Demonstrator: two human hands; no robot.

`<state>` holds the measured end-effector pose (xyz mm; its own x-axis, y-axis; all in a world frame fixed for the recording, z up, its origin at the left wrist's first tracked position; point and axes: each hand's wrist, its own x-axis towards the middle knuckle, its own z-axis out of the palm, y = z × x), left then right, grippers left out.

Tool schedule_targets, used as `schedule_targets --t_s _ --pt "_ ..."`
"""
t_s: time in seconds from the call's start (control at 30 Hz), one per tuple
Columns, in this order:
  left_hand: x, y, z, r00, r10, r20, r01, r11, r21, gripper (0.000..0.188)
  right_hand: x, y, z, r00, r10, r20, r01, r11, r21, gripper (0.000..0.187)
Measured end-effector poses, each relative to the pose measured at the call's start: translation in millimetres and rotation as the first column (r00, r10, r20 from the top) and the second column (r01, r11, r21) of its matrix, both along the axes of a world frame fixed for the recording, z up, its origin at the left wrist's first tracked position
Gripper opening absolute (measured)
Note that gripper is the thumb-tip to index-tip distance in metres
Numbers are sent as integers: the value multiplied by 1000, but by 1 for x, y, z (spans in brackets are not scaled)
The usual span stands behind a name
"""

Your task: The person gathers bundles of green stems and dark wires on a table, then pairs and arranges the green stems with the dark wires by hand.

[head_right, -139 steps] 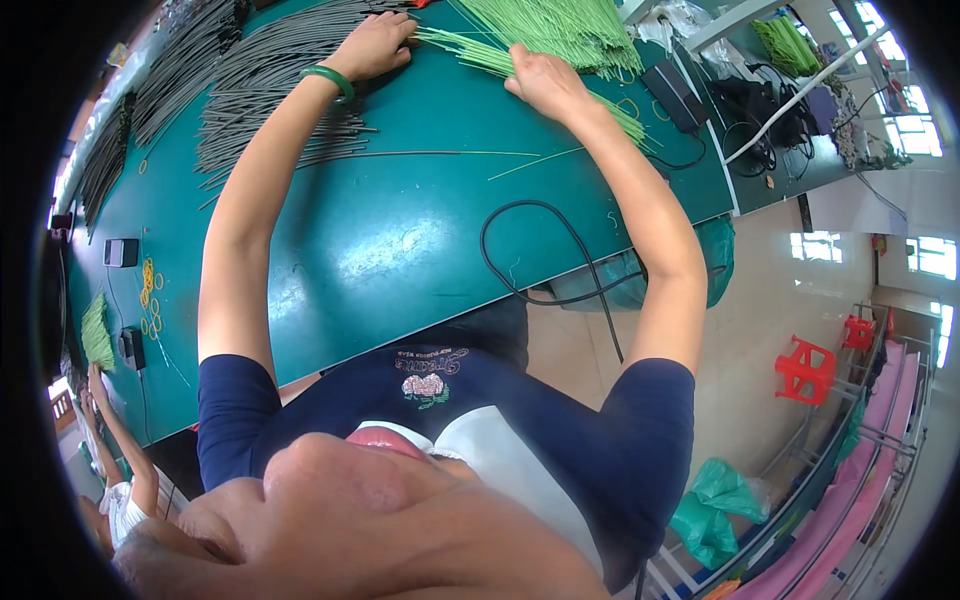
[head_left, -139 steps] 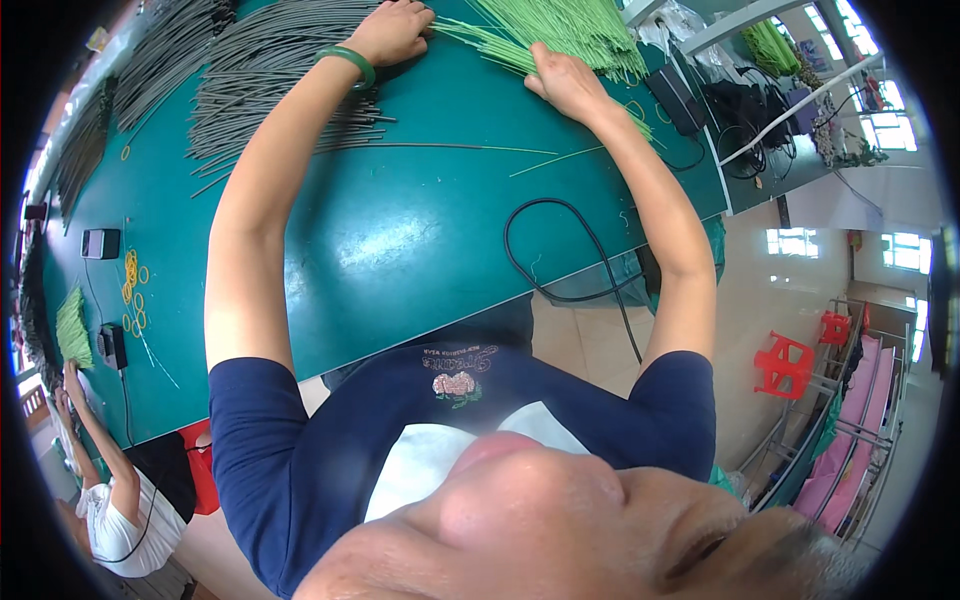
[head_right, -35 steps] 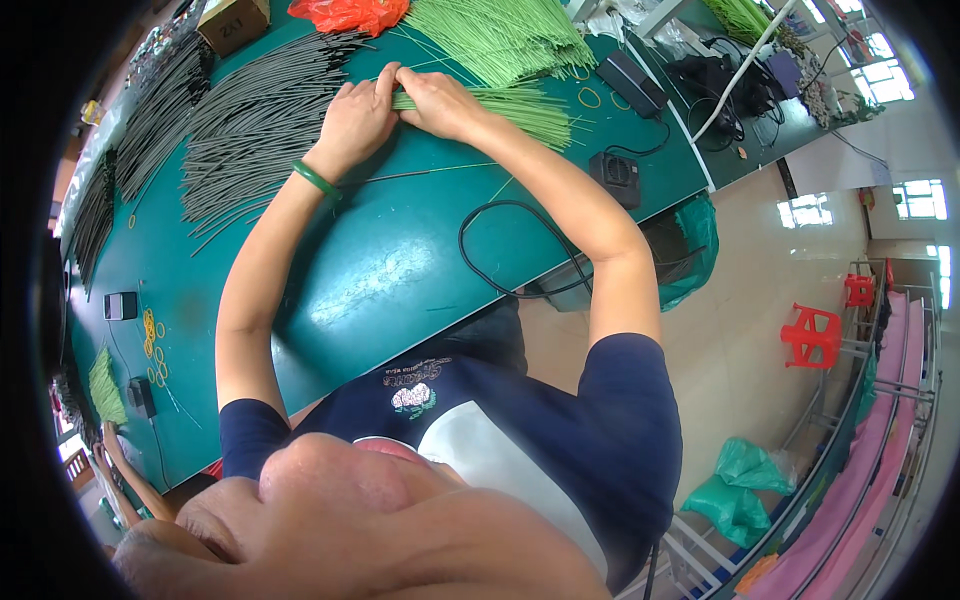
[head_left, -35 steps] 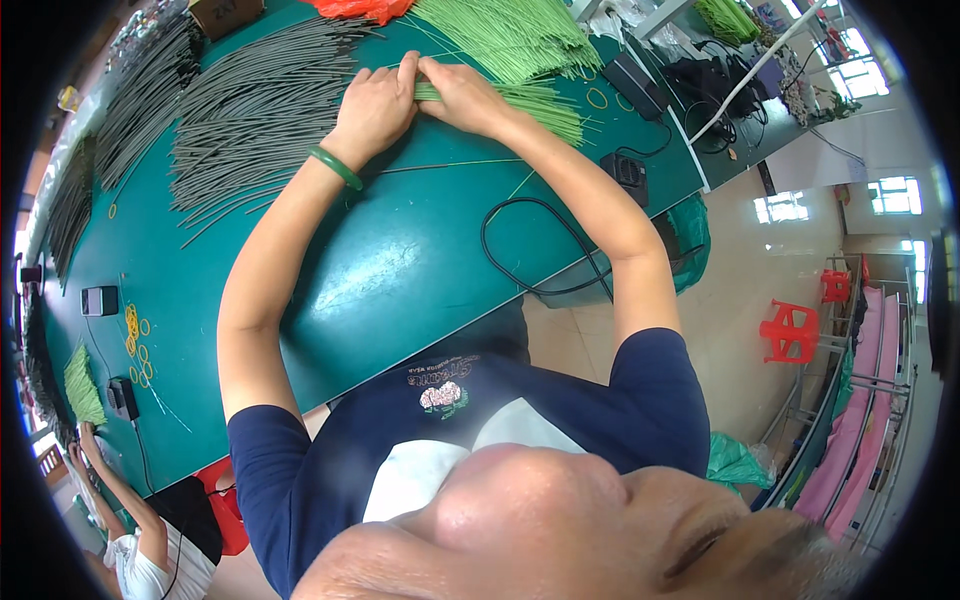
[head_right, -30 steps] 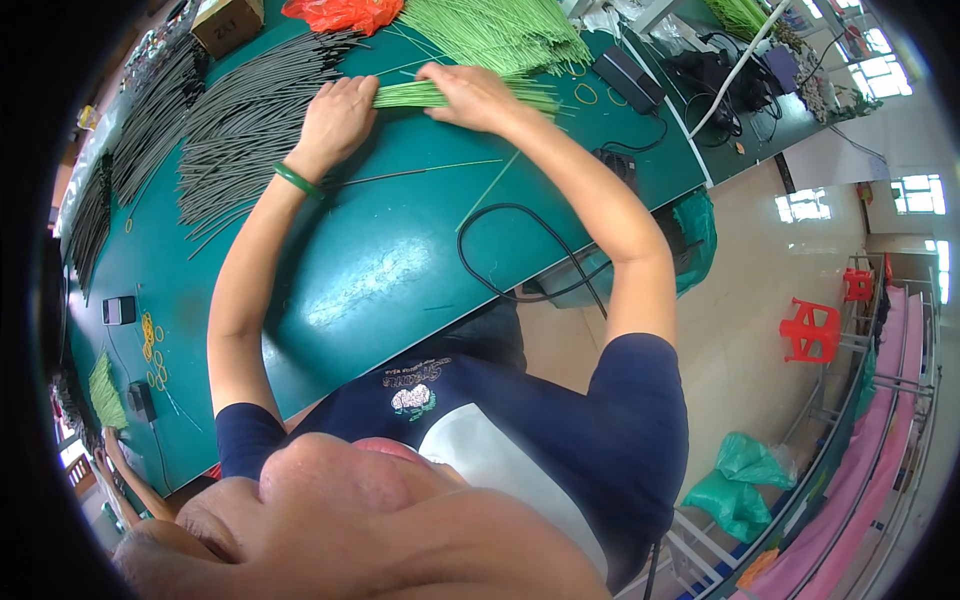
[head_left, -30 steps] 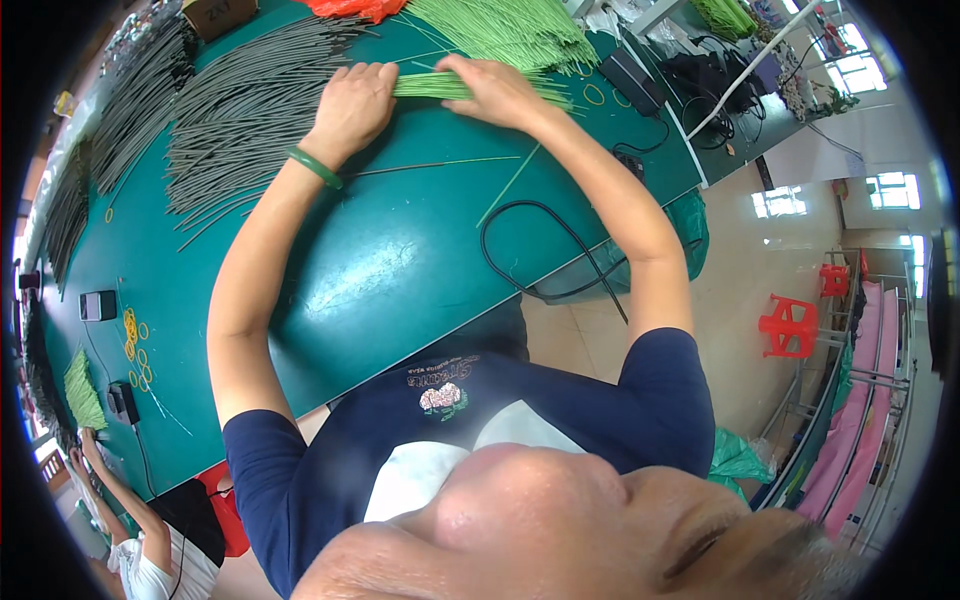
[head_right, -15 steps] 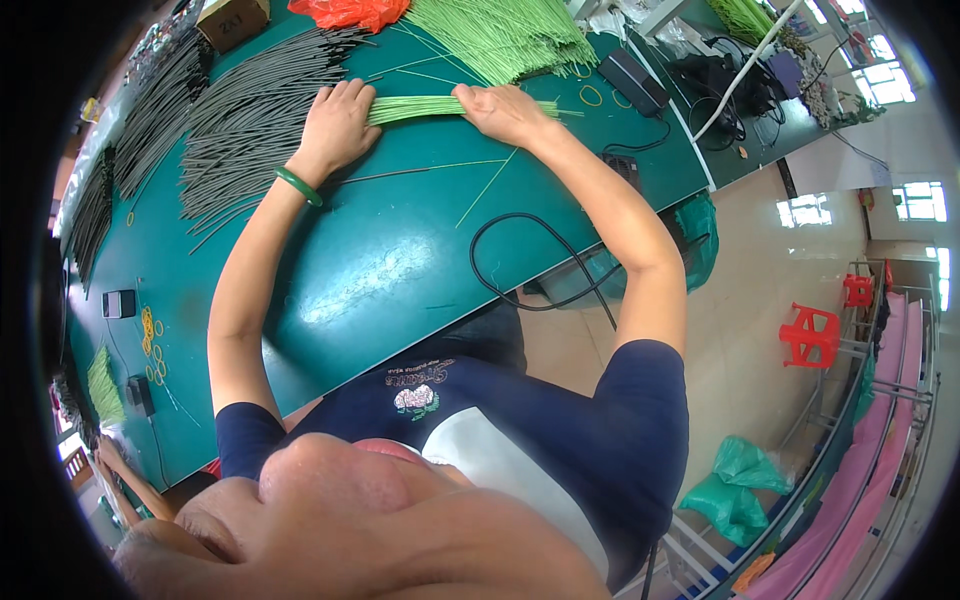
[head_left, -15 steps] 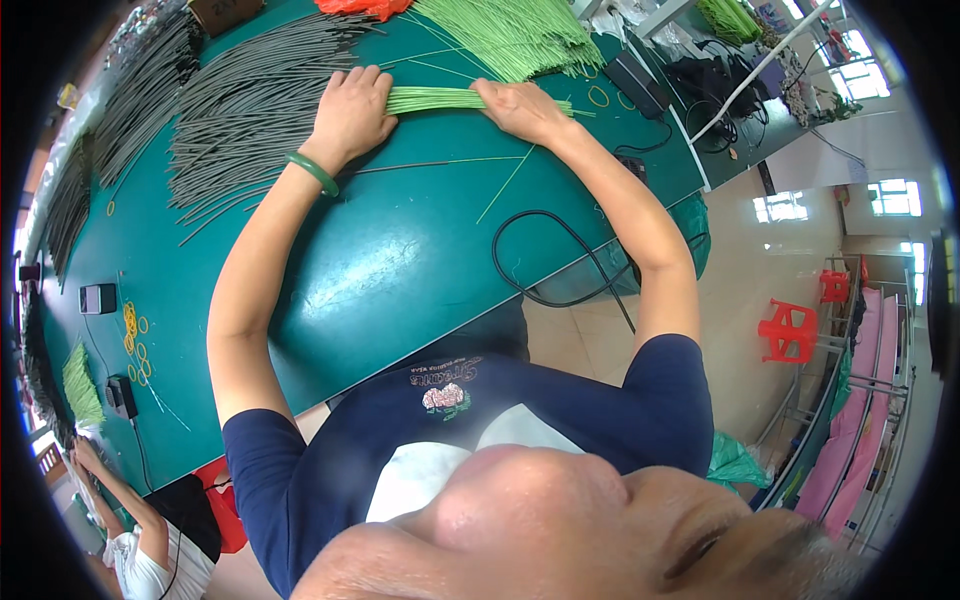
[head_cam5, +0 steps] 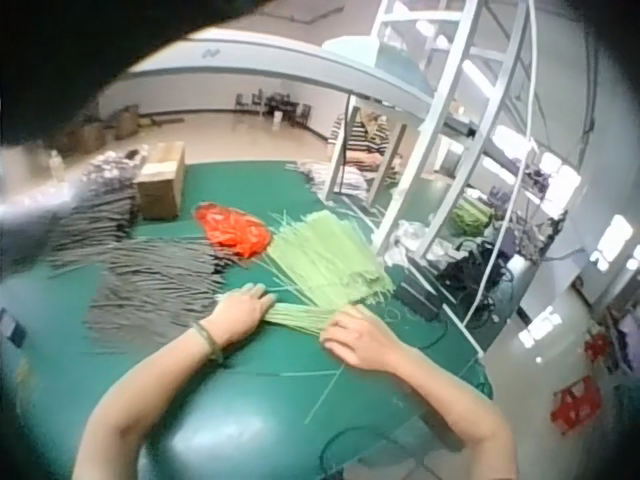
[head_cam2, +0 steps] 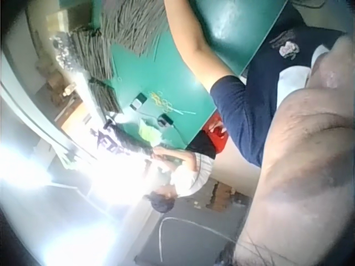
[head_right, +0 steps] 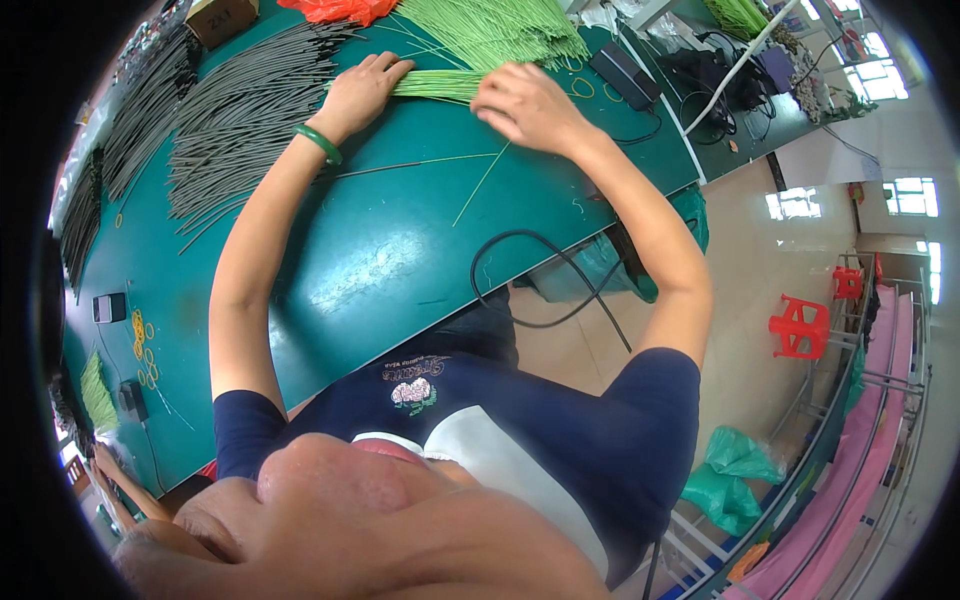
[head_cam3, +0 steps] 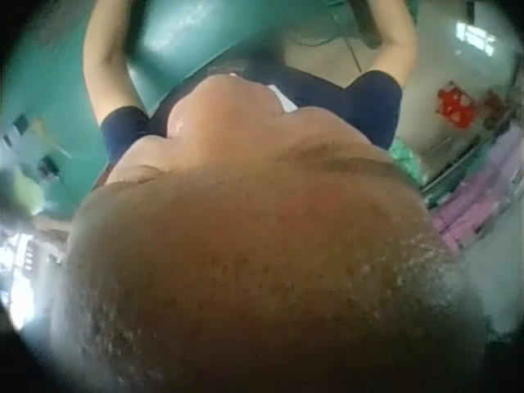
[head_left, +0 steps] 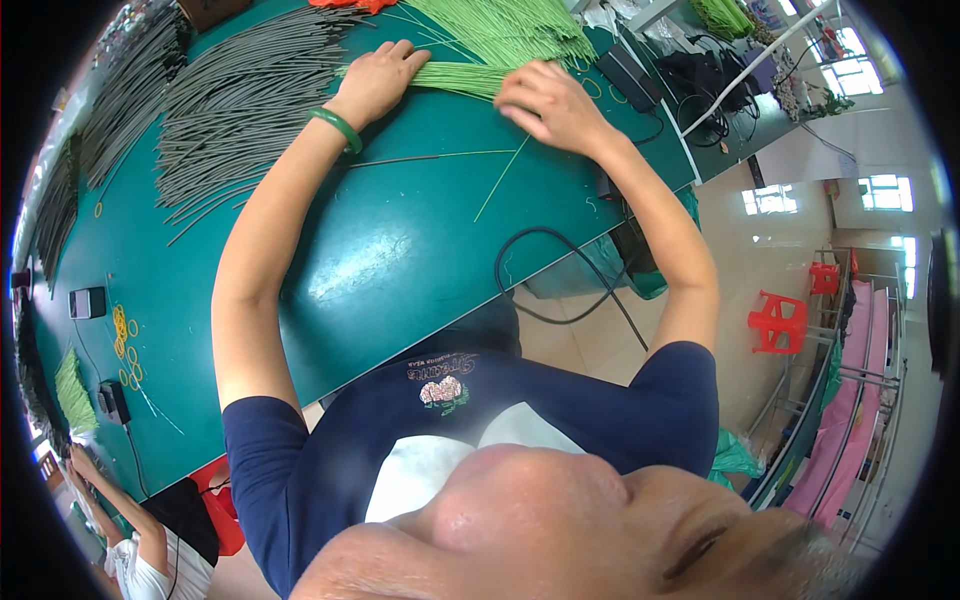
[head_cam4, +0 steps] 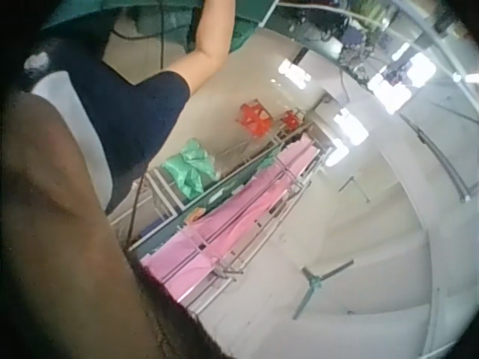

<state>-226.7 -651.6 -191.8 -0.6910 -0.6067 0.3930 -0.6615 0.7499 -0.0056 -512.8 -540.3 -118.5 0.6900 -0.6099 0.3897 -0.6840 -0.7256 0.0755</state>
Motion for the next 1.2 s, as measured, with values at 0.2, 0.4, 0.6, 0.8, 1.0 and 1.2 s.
schedule_targets --t_s 0.2,0.4,0.6,0.8,1.0,1.2 --pt "4 -28 16 998 -20 58 4 964 265 61 13 45 -12 996 80 32 -86 887 453 12" --pt "69 -19 44 985 -118 -126 141 972 190 64 20 48 -17 996 90 -7 -82 930 359 10" --pt "164 86 56 972 41 -232 0 984 177 15 28 53 -21 993 121 -18 -115 975 190 13" --pt "178 158 38 967 134 -216 -77 964 255 11 81 43 2 843 -125 524 -183 848 497 10" --pt "185 170 30 978 108 -179 -48 949 312 13 114 7 2 781 -298 549 -194 720 666 26" --pt "187 189 43 948 162 -273 -44 919 392 13 118 -11 -13 888 -199 414 -102 794 600 21"
